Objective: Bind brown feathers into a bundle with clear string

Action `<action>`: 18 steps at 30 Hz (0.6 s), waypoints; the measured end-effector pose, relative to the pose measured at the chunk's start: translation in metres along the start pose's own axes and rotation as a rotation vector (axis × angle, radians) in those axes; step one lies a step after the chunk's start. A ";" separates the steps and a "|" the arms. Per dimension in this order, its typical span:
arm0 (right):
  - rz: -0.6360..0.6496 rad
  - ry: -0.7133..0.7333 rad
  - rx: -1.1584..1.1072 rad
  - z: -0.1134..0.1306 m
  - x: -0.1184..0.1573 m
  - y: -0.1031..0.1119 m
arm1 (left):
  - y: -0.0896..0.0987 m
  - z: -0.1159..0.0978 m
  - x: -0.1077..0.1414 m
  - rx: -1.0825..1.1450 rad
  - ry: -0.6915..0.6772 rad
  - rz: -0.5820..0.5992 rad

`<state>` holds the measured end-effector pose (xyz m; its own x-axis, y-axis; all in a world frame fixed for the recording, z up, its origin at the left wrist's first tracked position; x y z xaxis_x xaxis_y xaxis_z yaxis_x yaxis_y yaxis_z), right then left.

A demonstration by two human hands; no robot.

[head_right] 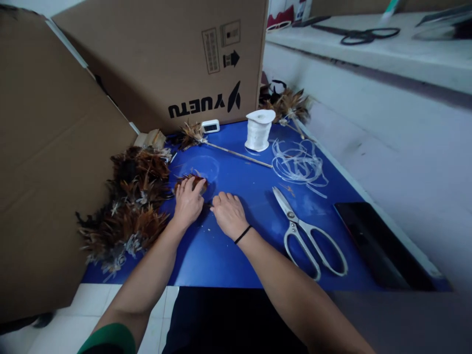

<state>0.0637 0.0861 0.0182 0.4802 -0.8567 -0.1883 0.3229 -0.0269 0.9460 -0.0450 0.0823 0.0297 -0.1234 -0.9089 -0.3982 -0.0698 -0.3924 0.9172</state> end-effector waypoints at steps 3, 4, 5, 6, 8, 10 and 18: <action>0.007 0.025 0.027 0.005 0.000 -0.004 | -0.004 -0.002 0.000 -0.014 -0.030 0.035; 0.002 0.027 0.028 0.005 0.000 -0.004 | -0.005 -0.001 0.001 -0.021 -0.029 0.046; -0.002 0.025 0.023 0.004 0.000 -0.004 | -0.006 0.001 0.001 -0.026 -0.022 0.053; -0.004 0.022 0.010 0.003 -0.001 -0.004 | -0.006 0.003 0.001 -0.025 -0.011 0.055; 0.004 0.010 -0.047 -0.002 -0.002 -0.003 | -0.004 0.010 0.001 -0.010 0.016 0.041; 0.016 -0.014 -0.135 -0.008 -0.004 -0.002 | 0.001 0.018 0.000 0.010 0.045 0.004; -0.054 -0.102 -0.438 -0.025 -0.009 0.011 | 0.044 0.048 0.002 0.058 0.091 -0.304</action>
<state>0.0832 0.1068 0.0238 0.3777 -0.9069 -0.1867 0.6704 0.1288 0.7307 -0.0961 0.0699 0.0690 0.0007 -0.7615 -0.6482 -0.1462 -0.6413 0.7533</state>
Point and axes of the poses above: each hand's wrist, its own x-axis away from the middle knuckle, its own y-axis out of the back of the hand, z = x × y, the point moved 8 cm from there along -x, towards the middle knuckle, and after that the axes turned 10 degrees about -y, right-handed, at the moved point
